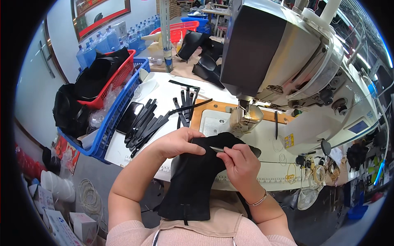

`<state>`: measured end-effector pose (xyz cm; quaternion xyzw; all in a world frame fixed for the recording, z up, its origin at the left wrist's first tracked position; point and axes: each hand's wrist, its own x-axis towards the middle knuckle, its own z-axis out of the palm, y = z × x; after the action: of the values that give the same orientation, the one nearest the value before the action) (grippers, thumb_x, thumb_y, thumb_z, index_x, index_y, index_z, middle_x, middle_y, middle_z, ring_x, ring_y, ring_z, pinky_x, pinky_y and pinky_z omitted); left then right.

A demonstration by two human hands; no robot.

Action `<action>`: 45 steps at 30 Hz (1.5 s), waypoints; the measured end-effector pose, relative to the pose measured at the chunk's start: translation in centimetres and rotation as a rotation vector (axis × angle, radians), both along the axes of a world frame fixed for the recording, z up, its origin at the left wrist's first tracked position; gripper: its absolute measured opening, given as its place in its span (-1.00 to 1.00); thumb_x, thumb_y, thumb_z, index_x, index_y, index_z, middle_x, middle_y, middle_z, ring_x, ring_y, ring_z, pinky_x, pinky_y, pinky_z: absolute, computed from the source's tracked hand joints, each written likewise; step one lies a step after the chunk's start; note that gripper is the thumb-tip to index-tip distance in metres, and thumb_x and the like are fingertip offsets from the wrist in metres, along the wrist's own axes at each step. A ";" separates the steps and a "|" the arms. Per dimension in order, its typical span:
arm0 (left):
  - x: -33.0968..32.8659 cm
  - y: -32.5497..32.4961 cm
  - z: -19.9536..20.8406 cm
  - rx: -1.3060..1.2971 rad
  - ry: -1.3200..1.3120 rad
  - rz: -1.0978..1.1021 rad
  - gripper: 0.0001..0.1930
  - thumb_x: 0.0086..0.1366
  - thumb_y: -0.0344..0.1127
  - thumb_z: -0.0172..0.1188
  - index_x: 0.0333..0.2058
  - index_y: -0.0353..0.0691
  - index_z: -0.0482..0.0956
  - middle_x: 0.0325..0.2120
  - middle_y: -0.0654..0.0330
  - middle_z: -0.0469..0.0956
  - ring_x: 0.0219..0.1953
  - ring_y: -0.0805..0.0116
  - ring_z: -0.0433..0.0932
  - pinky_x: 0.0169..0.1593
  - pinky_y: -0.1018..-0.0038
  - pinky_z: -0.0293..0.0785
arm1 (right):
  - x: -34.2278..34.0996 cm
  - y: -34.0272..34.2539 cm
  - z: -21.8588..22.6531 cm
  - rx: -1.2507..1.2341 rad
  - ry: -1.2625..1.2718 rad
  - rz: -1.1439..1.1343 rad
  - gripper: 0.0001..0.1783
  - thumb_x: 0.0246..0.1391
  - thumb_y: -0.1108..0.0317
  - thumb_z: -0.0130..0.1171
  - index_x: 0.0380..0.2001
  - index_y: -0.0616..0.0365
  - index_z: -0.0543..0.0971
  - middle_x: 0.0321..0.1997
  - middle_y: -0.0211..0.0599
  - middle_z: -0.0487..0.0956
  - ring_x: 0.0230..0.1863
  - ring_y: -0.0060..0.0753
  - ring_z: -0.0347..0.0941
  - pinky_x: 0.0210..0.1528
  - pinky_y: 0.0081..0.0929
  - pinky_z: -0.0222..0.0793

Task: Stitching pieces of a black shoe upper together using an industrial sewing machine.

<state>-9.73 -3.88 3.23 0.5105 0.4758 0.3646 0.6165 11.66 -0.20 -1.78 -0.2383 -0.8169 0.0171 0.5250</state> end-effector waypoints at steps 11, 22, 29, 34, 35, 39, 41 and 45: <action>-0.1 0.1 -0.3 -0.026 -0.088 0.013 -0.68 0.05 -0.53 0.22 -0.15 -0.41 0.54 -0.30 0.24 0.59 -0.27 0.54 0.52 -0.09 0.62 0.42 | -0.5 0.0 -0.6 -0.040 0.058 -0.013 -0.70 -0.17 0.24 0.38 -0.35 0.10 0.56 -0.43 -0.36 0.42 -0.46 -0.33 0.43 -0.48 -0.47 0.37; 2.4 -4.8 3.7 1.103 0.979 0.231 -0.79 -0.13 -0.47 0.32 -0.42 -0.13 0.64 -0.55 0.25 0.46 -0.50 0.27 0.50 -0.40 0.45 0.39 | 4.9 -2.0 0.5 -0.240 0.404 0.197 -0.66 0.18 0.15 0.10 -0.22 0.26 0.52 -0.31 -0.18 0.44 -0.42 -0.47 0.43 -0.47 -0.58 0.37; 5.0 -7.1 -1.9 1.753 1.339 0.177 -0.90 -0.17 -0.41 0.22 -0.59 -0.07 0.52 -0.56 0.39 0.38 -0.57 0.53 0.35 -0.28 0.50 0.17 | 5.1 -2.9 -0.5 -0.446 0.046 0.231 -0.76 -0.08 0.30 0.35 -0.30 0.09 0.60 -0.41 -0.35 0.48 -0.52 -0.37 0.48 -0.52 -0.56 0.37; 5.1 -6.6 -3.2 1.756 1.362 0.170 -0.91 -0.15 -0.40 0.23 -0.60 -0.05 0.51 -0.55 0.39 0.37 -0.55 0.54 0.35 -0.27 0.53 0.15 | 5.3 -2.7 0.9 -0.475 -0.118 0.215 -0.81 -0.08 0.27 0.34 -0.37 0.07 0.61 -0.46 -0.41 0.46 -0.56 -0.38 0.44 -0.56 -0.50 0.34; 5.1 -6.5 -3.2 1.764 1.371 0.159 -0.91 -0.13 -0.40 0.23 -0.59 -0.05 0.51 -0.55 0.39 0.36 -0.54 0.54 0.36 -0.27 0.54 0.14 | 5.1 -2.4 1.2 -0.474 -0.118 0.213 -0.81 -0.08 0.27 0.34 -0.37 0.07 0.61 -0.46 -0.41 0.46 -0.56 -0.38 0.44 -0.56 -0.50 0.34; 5.1 -6.9 -3.1 1.790 1.351 0.169 -0.90 -0.10 -0.38 0.24 -0.58 -0.04 0.50 -0.55 0.40 0.34 -0.52 0.54 0.35 -0.30 0.55 0.14 | 3.8 -2.9 2.1 -0.373 -0.228 0.245 -0.83 -0.05 0.25 0.30 -0.40 0.06 0.59 -0.47 -0.41 0.42 -0.56 -0.31 0.43 -0.57 -0.43 0.34; 4.9 -7.0 -3.4 1.784 1.380 0.189 -0.90 -0.07 -0.37 0.24 -0.58 -0.03 0.47 -0.58 0.41 0.30 -0.53 0.55 0.34 -0.33 0.56 0.14 | 3.2 -2.8 1.9 -0.394 -0.225 0.244 -0.84 -0.12 0.34 0.36 -0.41 0.09 0.62 -0.45 -0.33 0.47 -0.51 -0.29 0.46 -0.50 -0.47 0.38; 5.3 -5.4 -5.5 1.833 1.329 0.235 -0.92 -0.03 -0.35 0.13 -0.59 -0.05 0.40 -0.56 0.39 0.23 -0.51 0.57 0.35 -0.30 0.60 0.21 | 4.2 -1.0 0.9 -0.539 -0.207 0.209 -0.87 -0.11 0.41 0.33 -0.43 0.17 0.63 -0.49 -0.28 0.50 -0.50 -0.33 0.48 -0.47 -0.50 0.38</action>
<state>-4.42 -9.27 -2.30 0.8135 0.3075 0.2879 -0.4009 15.88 -1.16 -0.87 -0.2841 -0.8522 0.2628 0.3521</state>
